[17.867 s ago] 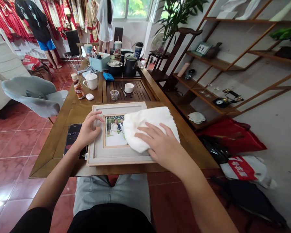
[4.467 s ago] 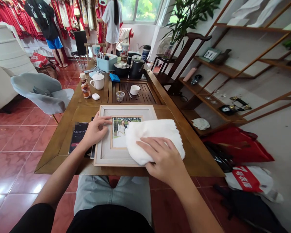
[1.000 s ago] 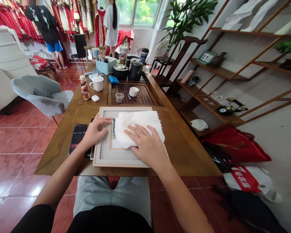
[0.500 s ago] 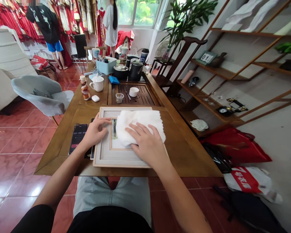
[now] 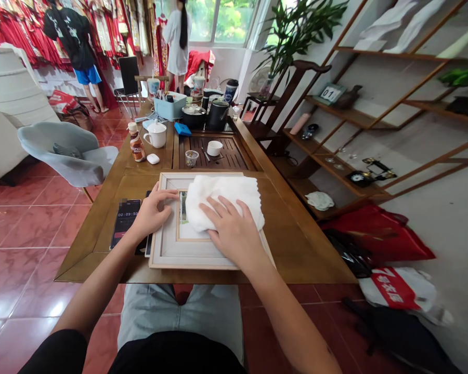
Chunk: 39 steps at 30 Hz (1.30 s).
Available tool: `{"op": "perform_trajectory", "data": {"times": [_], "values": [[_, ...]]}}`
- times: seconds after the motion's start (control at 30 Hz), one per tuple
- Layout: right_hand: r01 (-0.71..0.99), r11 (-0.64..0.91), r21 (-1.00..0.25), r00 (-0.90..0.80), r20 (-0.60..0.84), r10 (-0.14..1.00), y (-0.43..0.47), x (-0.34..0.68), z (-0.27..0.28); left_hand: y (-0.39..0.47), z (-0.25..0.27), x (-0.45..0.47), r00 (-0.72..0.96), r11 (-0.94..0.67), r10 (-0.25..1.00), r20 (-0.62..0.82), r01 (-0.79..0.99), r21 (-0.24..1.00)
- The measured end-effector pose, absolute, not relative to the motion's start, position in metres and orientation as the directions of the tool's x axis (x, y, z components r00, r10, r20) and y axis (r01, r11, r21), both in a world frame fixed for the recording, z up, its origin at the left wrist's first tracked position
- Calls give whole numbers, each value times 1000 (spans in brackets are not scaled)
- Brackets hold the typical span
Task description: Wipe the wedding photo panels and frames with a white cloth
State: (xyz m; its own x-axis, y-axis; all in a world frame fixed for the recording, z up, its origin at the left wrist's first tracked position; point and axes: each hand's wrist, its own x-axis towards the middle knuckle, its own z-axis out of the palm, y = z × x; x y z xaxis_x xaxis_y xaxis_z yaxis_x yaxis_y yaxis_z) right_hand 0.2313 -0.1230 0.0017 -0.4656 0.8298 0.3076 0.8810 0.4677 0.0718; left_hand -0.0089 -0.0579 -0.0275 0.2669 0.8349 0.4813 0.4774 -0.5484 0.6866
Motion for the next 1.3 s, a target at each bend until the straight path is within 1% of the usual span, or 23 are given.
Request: {"op": "perform_trajectory", "data": {"times": [0.17, 0.23, 0.33, 0.4, 0.6, 0.67, 0.8, 0.83, 1.0, 1.07, 1.23, 1.3], "values": [[790, 612, 33, -601, 242, 762, -126, 227, 4, -57, -28, -9, 269, -563, 824, 498, 473, 677], [808, 588, 33, -576, 253, 778, -125, 229, 4, -57, -29, -9, 268, -564, 824, 499, 474, 677], [872, 486, 59, -480, 298, 825, -120, 232, 3, -57, -29, -9, 268, -553, 831, 487, 483, 679], [882, 466, 72, -465, 295, 835, -119, 230, 3, -57, -29, -9, 268, -551, 832, 485, 486, 678], [801, 596, 53, -591, 221, 776, -120, 223, 7, -56, -30, -9, 266, -568, 820, 506, 477, 670], [818, 573, 52, -568, 233, 789, -118, 225, 7, -55, -31, -9, 267, -568, 821, 506, 477, 671], [877, 475, 76, -477, 264, 838, -113, 229, 6, -55, -33, -10, 270, -569, 820, 505, 479, 668], [875, 479, 76, -481, 256, 838, -114, 228, 7, -55, -32, -10, 271, -571, 818, 507, 479, 666], [791, 611, 23, -604, 182, 776, -119, 226, 13, -56, -30, -9, 267, -569, 820, 507, 476, 671], [797, 604, 11, -595, 188, 781, -117, 230, 14, -56, -30, -9, 270, -566, 823, 500, 478, 672], [855, 518, 32, -510, 233, 828, -111, 234, 10, -55, -32, -10, 270, -564, 824, 499, 482, 671], [841, 541, 31, -534, 220, 817, -111, 230, 10, -55, -32, -9, 270, -570, 819, 506, 481, 666]]}}
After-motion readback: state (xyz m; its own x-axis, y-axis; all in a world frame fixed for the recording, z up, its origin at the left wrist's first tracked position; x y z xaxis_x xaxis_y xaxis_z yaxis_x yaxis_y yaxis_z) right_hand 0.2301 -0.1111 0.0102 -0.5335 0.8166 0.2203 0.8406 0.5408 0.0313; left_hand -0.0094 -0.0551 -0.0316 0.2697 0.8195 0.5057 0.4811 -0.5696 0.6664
